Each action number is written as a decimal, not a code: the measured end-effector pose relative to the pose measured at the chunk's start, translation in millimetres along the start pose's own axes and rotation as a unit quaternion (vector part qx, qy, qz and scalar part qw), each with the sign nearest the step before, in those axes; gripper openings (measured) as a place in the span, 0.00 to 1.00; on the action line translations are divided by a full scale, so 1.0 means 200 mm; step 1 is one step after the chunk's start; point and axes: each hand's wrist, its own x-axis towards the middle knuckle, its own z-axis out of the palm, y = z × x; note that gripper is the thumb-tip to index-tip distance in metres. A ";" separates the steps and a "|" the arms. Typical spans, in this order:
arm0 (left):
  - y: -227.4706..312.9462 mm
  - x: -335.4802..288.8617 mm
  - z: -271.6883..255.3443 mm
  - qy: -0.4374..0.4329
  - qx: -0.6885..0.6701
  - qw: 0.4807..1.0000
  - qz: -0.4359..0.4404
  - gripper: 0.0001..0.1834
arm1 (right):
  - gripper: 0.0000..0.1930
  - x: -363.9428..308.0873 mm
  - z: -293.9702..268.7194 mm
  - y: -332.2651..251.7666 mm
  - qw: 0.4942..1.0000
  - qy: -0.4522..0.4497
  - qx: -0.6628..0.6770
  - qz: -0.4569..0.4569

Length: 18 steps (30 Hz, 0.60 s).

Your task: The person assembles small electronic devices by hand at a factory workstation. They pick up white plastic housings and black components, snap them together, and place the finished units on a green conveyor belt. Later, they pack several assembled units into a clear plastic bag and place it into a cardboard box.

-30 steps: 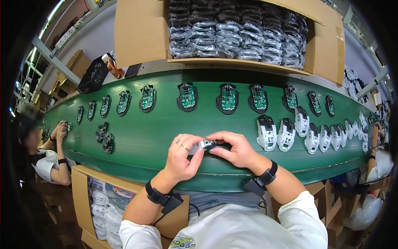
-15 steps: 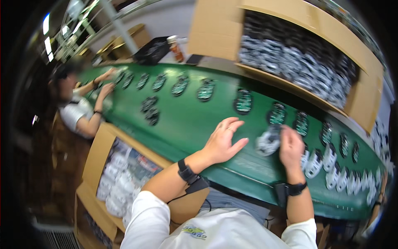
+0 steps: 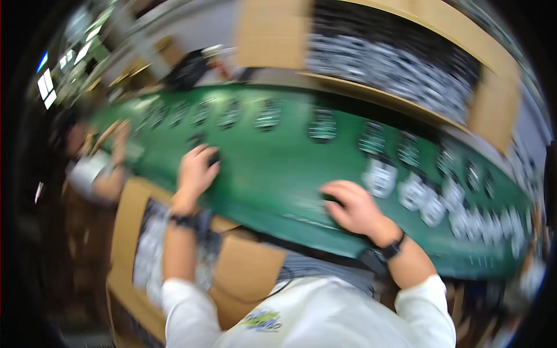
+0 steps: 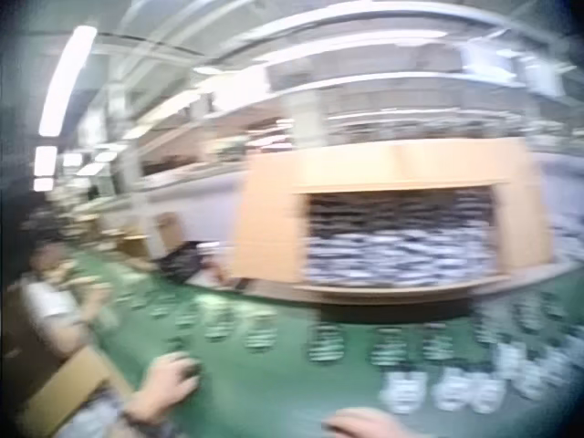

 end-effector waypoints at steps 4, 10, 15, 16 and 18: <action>0.50 -0.03 -0.08 -0.067 -0.188 0.963 0.183 0.19 | 0.34 0.01 0.00 0.00 0.999 0.018 -0.018 -0.033; 1.02 -0.03 -0.05 -0.216 -0.458 0.850 0.145 0.27 | 0.24 -0.02 0.00 0.01 0.992 0.016 0.125 -0.009; 1.01 0.03 0.03 -0.223 -0.413 0.869 0.158 0.29 | 0.15 -0.01 0.00 0.00 0.990 0.110 0.084 -0.015; 0.98 0.03 0.03 -0.155 -0.291 0.921 0.207 0.28 | 0.14 0.00 0.03 0.03 0.991 0.114 0.060 0.028; 0.87 0.01 0.06 -0.078 -0.132 0.963 0.220 0.27 | 0.12 0.03 0.10 0.06 0.989 0.104 0.027 0.106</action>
